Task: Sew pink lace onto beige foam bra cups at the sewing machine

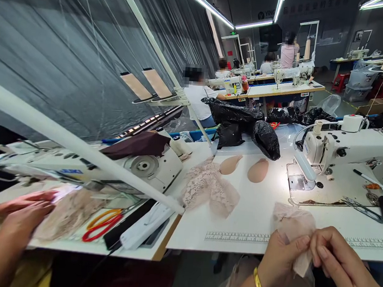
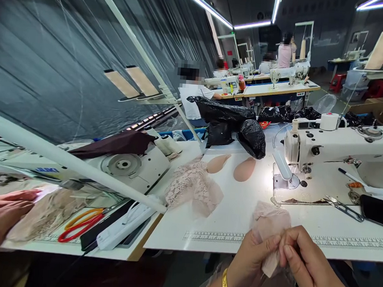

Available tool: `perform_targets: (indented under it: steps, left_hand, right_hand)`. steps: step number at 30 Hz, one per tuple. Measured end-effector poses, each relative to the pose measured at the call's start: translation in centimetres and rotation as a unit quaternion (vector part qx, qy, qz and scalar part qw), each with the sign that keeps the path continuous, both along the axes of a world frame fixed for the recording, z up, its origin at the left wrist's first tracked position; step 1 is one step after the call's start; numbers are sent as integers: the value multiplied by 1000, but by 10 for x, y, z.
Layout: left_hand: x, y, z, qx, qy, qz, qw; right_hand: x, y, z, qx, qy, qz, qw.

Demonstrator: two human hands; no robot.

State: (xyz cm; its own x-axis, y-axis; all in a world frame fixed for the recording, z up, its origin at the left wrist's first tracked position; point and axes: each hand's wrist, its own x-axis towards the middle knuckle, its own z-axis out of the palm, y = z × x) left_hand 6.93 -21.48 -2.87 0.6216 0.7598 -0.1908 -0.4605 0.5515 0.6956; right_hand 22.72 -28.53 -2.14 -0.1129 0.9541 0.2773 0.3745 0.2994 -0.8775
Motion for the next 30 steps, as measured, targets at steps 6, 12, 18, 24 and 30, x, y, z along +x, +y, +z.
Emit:
perform_targets:
  steps: [6,12,18,24,30]
  left_hand:
    - [-2,2,-11,-16,100,-35,994]
    - [-6,5,4,-28,106,-86,990]
    - [-6,12,15,16,52,-142,988]
    - [-15,5,25,-21,58,-143,988]
    - [-12,13,12,23,122,58,991]
  right_hand:
    - [22,17,-2,125,-182,-50,974]
    - [25,18,-6,162,-220,-26,961]
    - [29,28,7,247,-346,37,904]
    - [72,54,12,243,-378,-11,893]
    - [72,38,-6,21,-175,-115,978]
